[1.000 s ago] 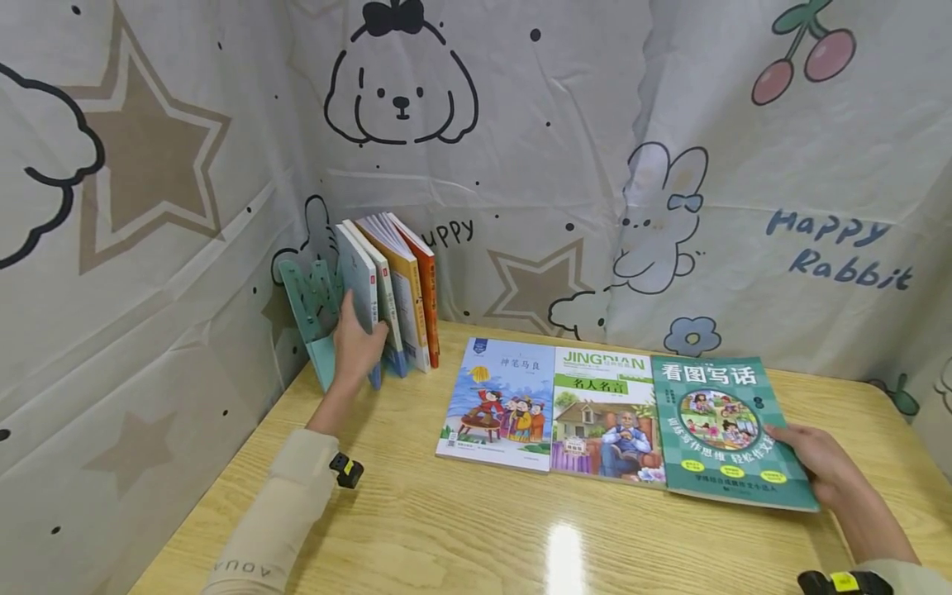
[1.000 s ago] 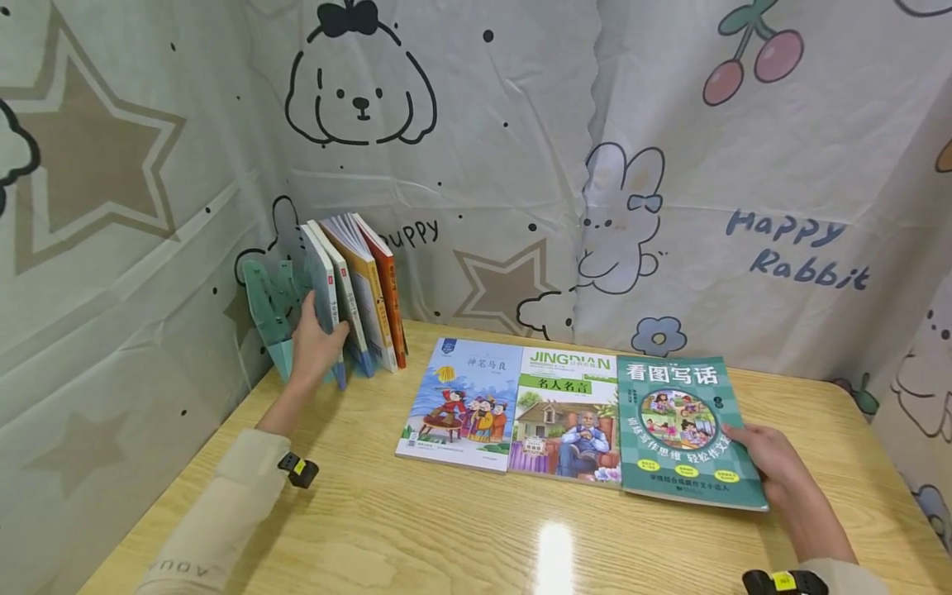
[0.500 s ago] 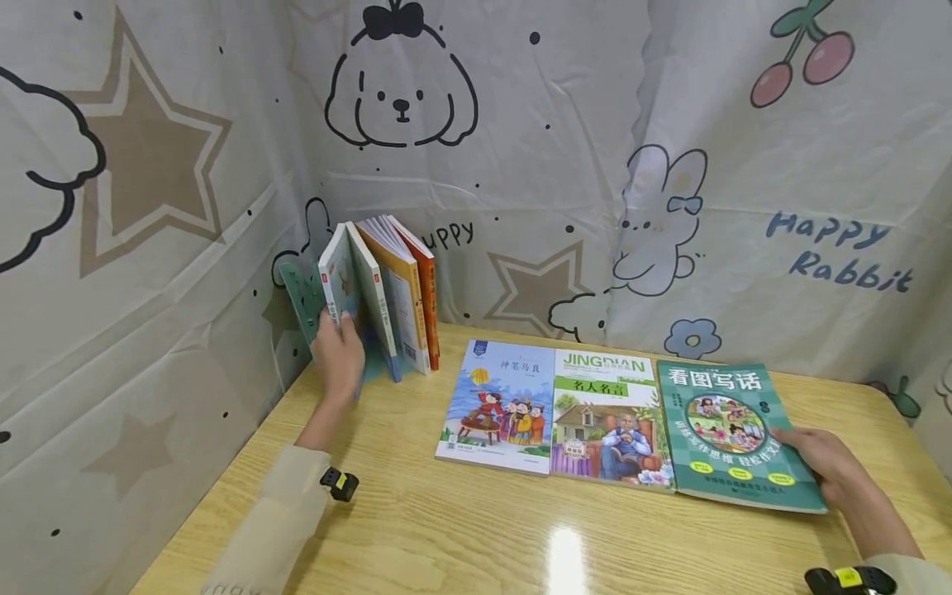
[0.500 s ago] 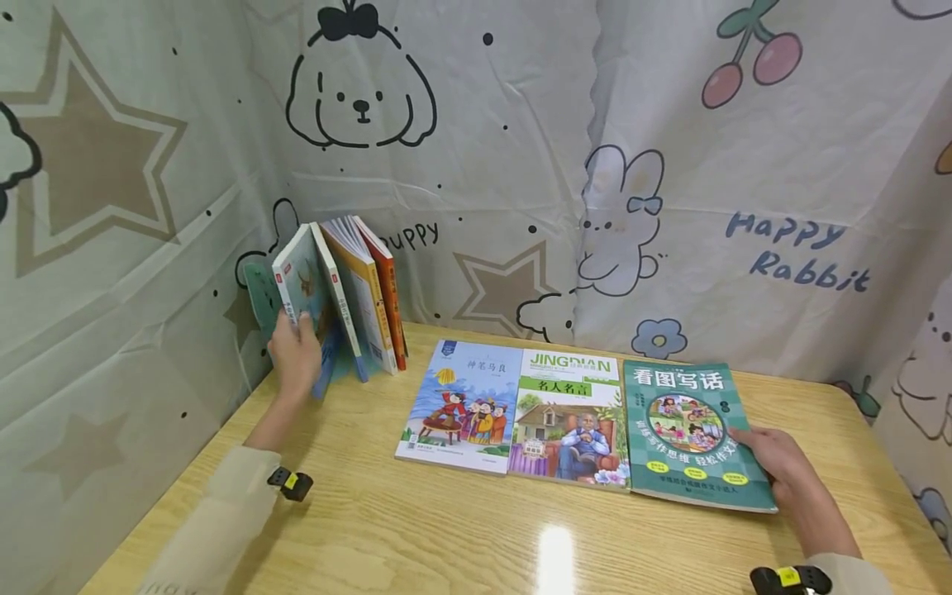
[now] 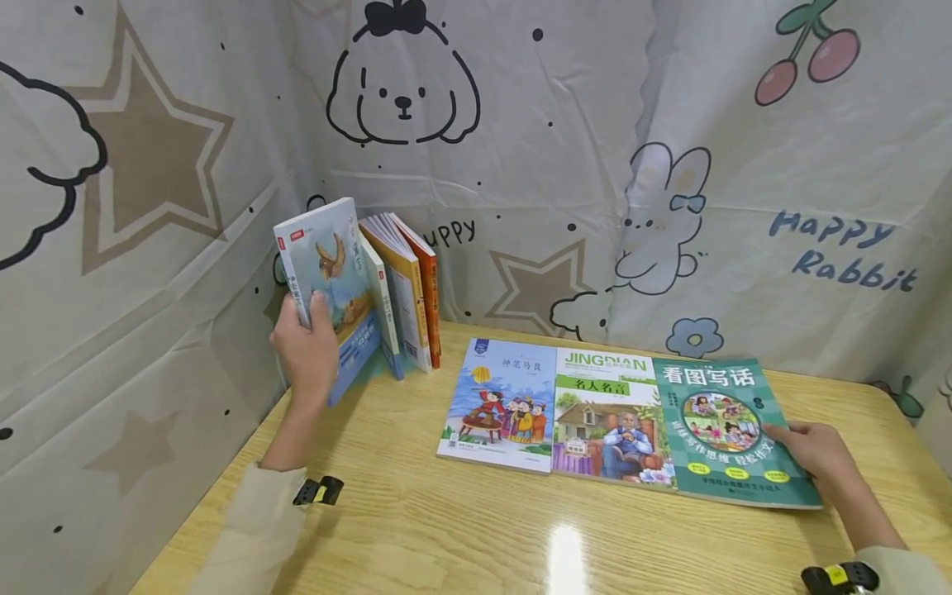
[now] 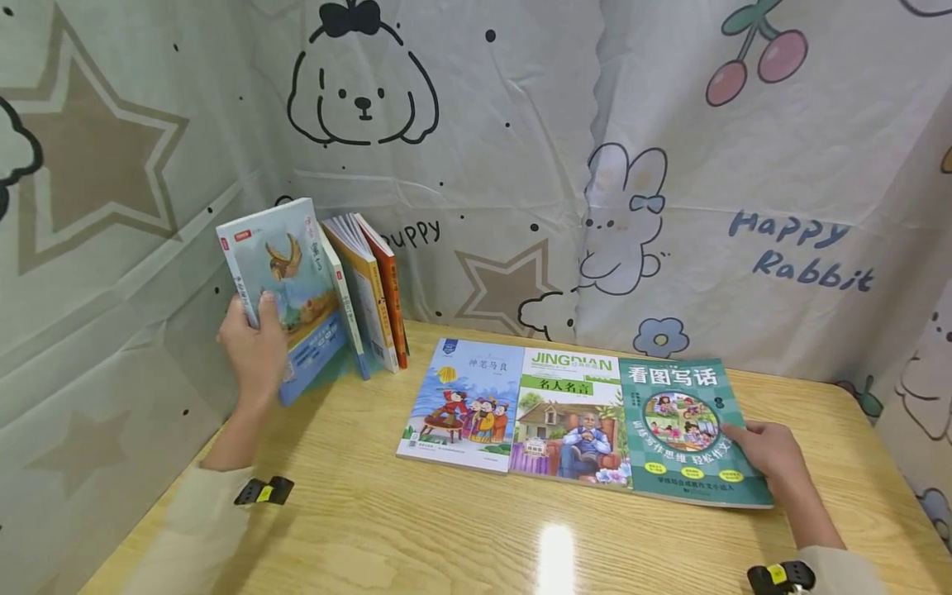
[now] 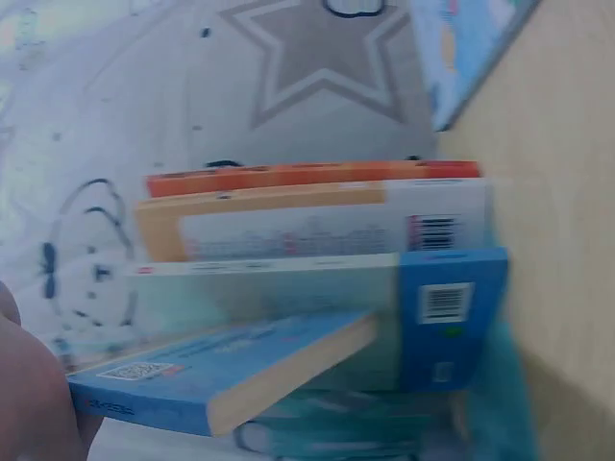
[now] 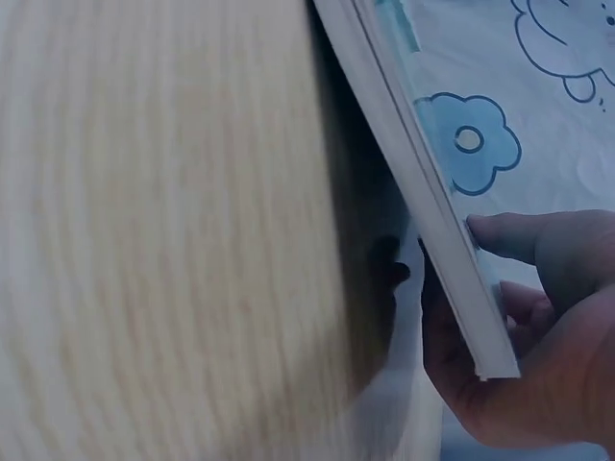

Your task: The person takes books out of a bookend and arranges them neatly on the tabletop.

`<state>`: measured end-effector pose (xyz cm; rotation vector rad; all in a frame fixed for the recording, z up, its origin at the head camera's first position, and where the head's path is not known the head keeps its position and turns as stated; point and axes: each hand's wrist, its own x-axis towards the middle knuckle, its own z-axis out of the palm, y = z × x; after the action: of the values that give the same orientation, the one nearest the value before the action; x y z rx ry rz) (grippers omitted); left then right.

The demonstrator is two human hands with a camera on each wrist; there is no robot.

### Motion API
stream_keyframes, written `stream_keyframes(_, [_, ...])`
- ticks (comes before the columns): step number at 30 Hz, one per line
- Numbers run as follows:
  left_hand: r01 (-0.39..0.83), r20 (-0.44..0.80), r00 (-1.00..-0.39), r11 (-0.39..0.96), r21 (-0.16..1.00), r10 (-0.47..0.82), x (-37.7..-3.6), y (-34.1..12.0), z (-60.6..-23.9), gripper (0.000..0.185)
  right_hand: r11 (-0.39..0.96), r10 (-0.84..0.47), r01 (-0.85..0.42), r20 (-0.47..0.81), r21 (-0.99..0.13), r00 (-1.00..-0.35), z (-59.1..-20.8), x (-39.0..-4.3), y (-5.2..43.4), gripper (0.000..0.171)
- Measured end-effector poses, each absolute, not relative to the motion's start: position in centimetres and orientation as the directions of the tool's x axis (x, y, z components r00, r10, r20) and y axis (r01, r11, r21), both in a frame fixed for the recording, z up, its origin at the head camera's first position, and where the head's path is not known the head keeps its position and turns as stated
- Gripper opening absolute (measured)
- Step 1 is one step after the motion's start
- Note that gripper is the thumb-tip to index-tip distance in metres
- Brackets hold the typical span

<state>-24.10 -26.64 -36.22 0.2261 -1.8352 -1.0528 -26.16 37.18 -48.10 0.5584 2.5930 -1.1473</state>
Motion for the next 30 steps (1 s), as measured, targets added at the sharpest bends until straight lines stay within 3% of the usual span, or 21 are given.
stream_keyframes(10, [0.314, 0.659, -0.548, 0.604, 0.732, -0.515, -21.1, -25.2, -33.5, 0.034, 0.795, 0.259, 0.349, -0.243, -0.496, -0.935, -47.1, -25.2, 35.8, 0.077])
stream_keyframes(17, [0.365, 0.658, -0.625, 0.589, 0.721, -0.42, -19.5, -23.2, -32.8, 0.034, 0.855, 0.226, 0.303, -0.225, -0.42, -0.948, -46.9, -24.9, 35.4, 0.079])
stream_keyframes(24, [0.444, 0.592, -0.743, 0.432, 0.785, -0.313, -18.6, -21.1, -33.2, 0.032, 0.851, 0.229, 0.328, -0.273, -0.409, -0.935, -46.6, -25.0, 35.6, 0.084])
stream_keyframes(30, [0.431, 0.523, -0.811, 0.335, 0.837, -0.262, -17.9, -19.6, -33.0, 0.033, 0.848, 0.233, 0.325, -0.256, -0.418, -0.938, -46.6, -25.0, 35.4, 0.074])
